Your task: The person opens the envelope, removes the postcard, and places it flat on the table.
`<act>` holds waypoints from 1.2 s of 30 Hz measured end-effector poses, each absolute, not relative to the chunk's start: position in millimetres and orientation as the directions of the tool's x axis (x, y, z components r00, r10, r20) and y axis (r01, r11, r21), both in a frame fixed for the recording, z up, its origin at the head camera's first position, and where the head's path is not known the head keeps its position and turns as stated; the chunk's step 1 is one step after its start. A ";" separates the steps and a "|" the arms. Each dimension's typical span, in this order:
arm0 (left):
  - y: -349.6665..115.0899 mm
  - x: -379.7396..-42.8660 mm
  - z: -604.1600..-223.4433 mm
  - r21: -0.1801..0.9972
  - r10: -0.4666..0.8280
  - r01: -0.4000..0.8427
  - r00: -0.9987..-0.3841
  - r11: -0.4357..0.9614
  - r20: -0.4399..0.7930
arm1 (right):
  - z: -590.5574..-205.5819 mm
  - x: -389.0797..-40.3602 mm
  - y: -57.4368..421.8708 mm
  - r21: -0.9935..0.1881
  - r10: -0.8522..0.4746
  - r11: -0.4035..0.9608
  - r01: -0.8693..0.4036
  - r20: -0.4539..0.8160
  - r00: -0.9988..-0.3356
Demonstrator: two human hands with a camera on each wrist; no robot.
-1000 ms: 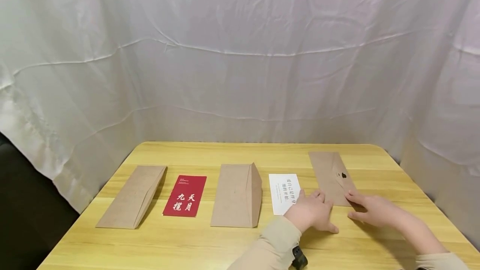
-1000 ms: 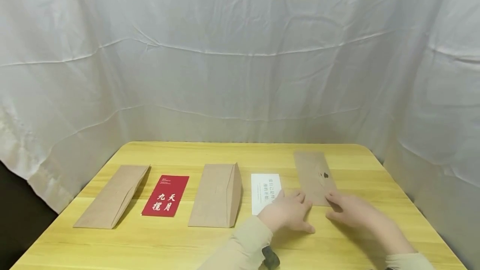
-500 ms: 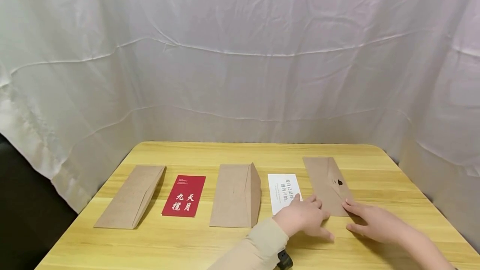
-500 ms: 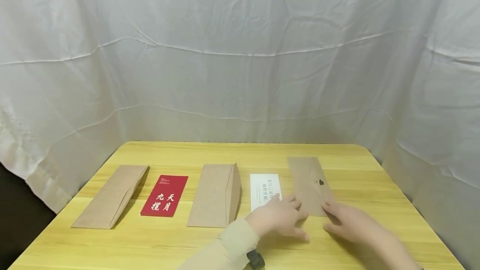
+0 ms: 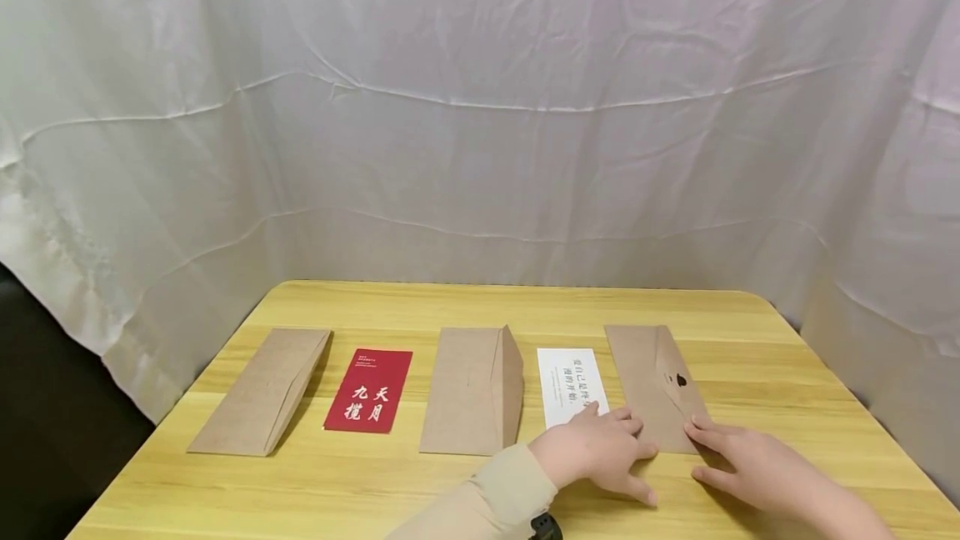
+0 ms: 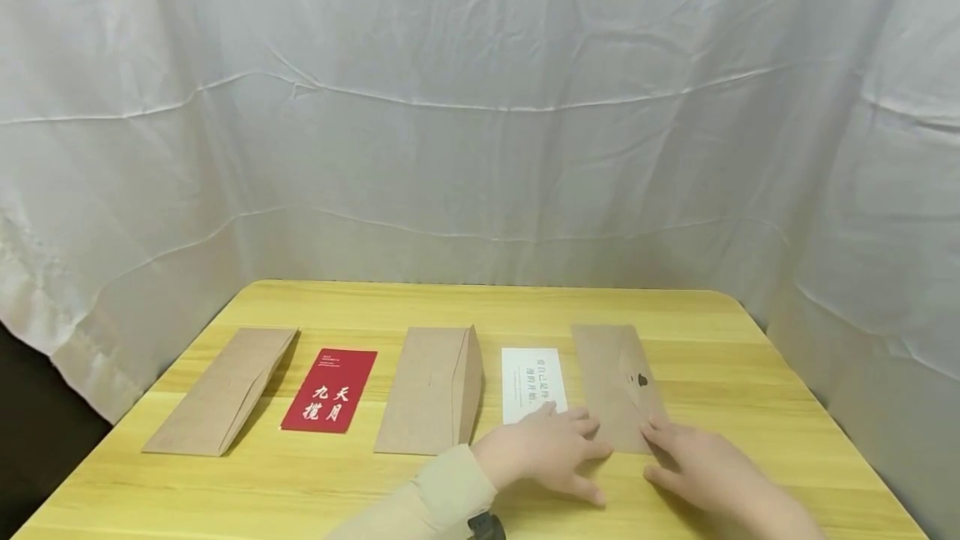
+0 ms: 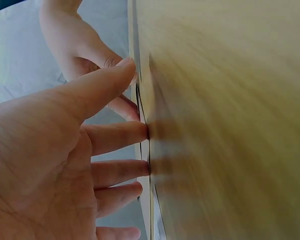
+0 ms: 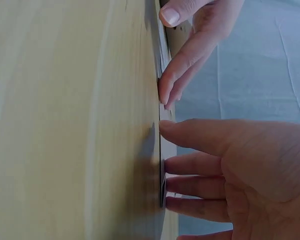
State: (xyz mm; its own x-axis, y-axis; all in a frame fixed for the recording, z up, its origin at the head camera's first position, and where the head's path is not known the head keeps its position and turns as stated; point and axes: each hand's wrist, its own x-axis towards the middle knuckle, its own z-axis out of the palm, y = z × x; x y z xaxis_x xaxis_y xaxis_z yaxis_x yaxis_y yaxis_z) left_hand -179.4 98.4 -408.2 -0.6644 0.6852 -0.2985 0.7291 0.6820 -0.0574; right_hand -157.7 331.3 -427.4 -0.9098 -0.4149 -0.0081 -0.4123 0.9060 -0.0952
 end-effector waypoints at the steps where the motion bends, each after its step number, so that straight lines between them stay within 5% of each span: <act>1: 97.4 -179.2 -408.4 -0.059 0.690 0.734 -0.659 0.676 -0.297 | -427.0 -157.2 329.9 -0.093 -0.408 0.909 -0.406 -0.004 -0.913; 18: 91.8 -179.2 -409.0 -0.095 0.716 0.764 -0.634 0.638 -0.291 | -431.0 -176.8 308.5 -0.031 -0.483 0.872 -0.489 0.120 -0.867; 36: 92.6 -182.6 -412.1 -0.088 0.725 0.772 -0.624 0.630 -0.292 | -427.8 -210.8 302.1 -0.062 -0.462 0.883 -0.465 0.056 -0.885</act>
State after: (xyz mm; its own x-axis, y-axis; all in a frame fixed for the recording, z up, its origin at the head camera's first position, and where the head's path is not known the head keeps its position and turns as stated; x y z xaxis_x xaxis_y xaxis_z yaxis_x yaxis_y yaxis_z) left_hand -182.6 92.6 -412.1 -0.6242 0.7246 -0.2921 0.7719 0.6297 -0.0876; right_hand -210.8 302.1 -427.8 -0.8853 -0.4617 0.0558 -0.4646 0.8834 -0.0618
